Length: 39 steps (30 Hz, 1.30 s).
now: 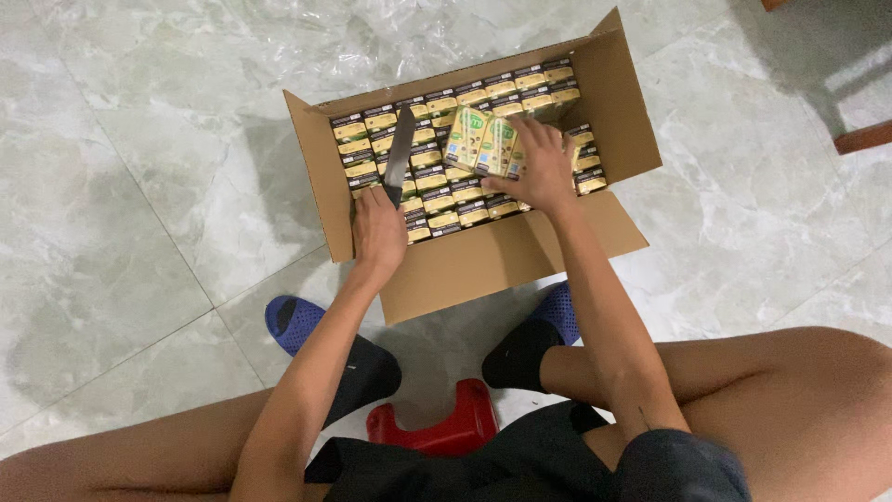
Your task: The person sits on a red stool and uses a box cutter to open plastic-wrapped bundles of small yellow boxes inside a larger cardboard box. They cut the plastic, remove the bundles, and place them back into the box.
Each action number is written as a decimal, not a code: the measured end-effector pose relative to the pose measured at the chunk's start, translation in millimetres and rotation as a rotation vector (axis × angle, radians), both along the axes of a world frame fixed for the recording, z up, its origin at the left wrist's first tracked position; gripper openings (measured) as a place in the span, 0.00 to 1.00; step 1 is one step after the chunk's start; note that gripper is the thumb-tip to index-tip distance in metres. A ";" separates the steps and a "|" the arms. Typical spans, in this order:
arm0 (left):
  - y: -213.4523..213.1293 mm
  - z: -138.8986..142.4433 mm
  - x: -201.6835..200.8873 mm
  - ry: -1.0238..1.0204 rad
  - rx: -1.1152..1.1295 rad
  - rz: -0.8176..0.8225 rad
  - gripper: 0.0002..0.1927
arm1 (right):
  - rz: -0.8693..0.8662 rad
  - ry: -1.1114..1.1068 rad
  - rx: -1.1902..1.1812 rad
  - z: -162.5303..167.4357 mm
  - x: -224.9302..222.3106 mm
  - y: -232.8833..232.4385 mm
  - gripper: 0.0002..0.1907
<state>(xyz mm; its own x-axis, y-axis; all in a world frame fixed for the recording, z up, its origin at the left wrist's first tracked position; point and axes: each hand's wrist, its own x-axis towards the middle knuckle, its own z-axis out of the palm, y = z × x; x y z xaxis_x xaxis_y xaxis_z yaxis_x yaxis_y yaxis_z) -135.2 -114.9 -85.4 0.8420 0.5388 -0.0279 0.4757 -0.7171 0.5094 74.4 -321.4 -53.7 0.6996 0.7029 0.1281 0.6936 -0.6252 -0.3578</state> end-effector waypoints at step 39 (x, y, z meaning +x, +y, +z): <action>-60.8 132.4 32.4 0.191 0.113 -0.393 0.39 | -0.112 -0.121 -0.039 -32.7 -7.6 28.8 0.60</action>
